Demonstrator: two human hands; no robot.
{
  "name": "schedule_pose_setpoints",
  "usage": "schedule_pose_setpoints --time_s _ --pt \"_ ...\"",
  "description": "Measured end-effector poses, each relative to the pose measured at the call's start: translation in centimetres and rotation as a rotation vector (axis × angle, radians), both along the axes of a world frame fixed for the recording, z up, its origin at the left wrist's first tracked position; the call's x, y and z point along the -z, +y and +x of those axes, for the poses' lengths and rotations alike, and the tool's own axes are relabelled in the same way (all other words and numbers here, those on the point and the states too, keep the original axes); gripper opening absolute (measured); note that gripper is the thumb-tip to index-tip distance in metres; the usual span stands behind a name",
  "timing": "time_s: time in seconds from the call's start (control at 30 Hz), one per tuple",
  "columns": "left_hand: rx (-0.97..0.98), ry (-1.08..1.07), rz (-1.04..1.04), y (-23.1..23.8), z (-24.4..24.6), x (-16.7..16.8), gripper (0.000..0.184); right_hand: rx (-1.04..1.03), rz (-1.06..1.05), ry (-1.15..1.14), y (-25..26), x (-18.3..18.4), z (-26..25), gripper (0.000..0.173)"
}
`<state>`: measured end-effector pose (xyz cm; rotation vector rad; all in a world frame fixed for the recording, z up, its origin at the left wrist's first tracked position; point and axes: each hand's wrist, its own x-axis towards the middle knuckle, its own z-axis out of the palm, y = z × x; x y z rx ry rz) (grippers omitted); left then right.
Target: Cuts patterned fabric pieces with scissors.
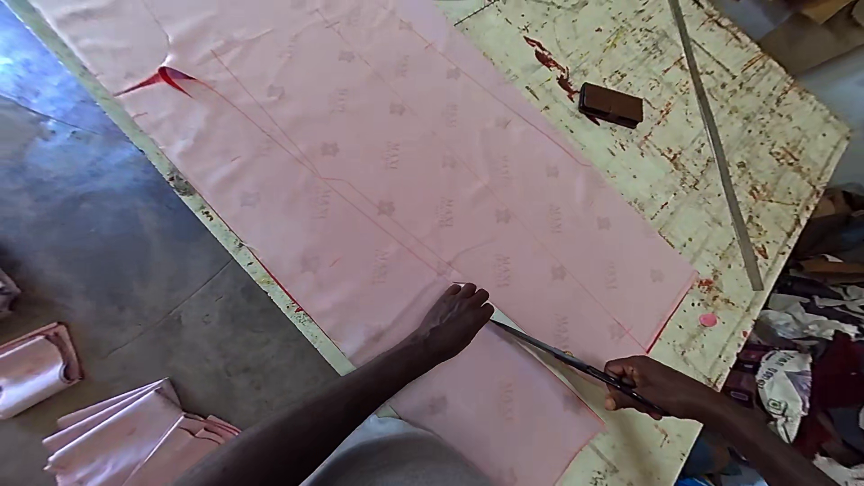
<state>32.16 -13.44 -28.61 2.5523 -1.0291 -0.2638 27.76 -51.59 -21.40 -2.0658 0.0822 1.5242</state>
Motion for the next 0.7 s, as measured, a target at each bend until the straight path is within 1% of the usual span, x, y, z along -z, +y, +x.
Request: schedule_pose_setpoints --time_s 0.07,0.13,0.17,0.23,0.43,0.5,0.63,0.7 --pt "-0.038 -0.069 -0.107 1.2 -1.4 1.3 0.012 0.064 0.057 -0.014 0.5 1.1 -0.9 0.053" --pt "-0.064 -0.13 -0.194 2.2 -2.5 2.8 0.014 0.1 0.12 -0.013 1.6 2.2 -1.7 0.061" --pt "-0.073 -0.152 -0.228 2.5 -2.9 3.4 0.016 0.105 0.141 -0.005 2.4 2.7 -1.8 0.065" --pt "-0.081 -0.172 -0.27 3.0 -3.5 4.2 0.019 0.117 0.18 0.022 4.0 3.5 -1.7 0.068" --pt "-0.075 -0.206 -0.375 3.9 -4.1 5.3 0.022 0.188 0.249 0.055 8.4 5.0 -1.2 0.066" --pt "-0.058 -0.175 -0.391 4.2 -4.2 5.6 0.023 0.198 0.251 0.033 9.4 5.4 -1.1 0.066" --pt "-0.001 -0.134 -0.449 5.2 -3.8 5.6 0.027 0.233 0.242 -0.012 11.0 5.5 -0.9 0.061" --pt "-0.049 -0.148 -0.45 6.2 -3.5 5.3 0.031 0.222 0.234 -0.027 11.3 5.6 -0.5 0.059"
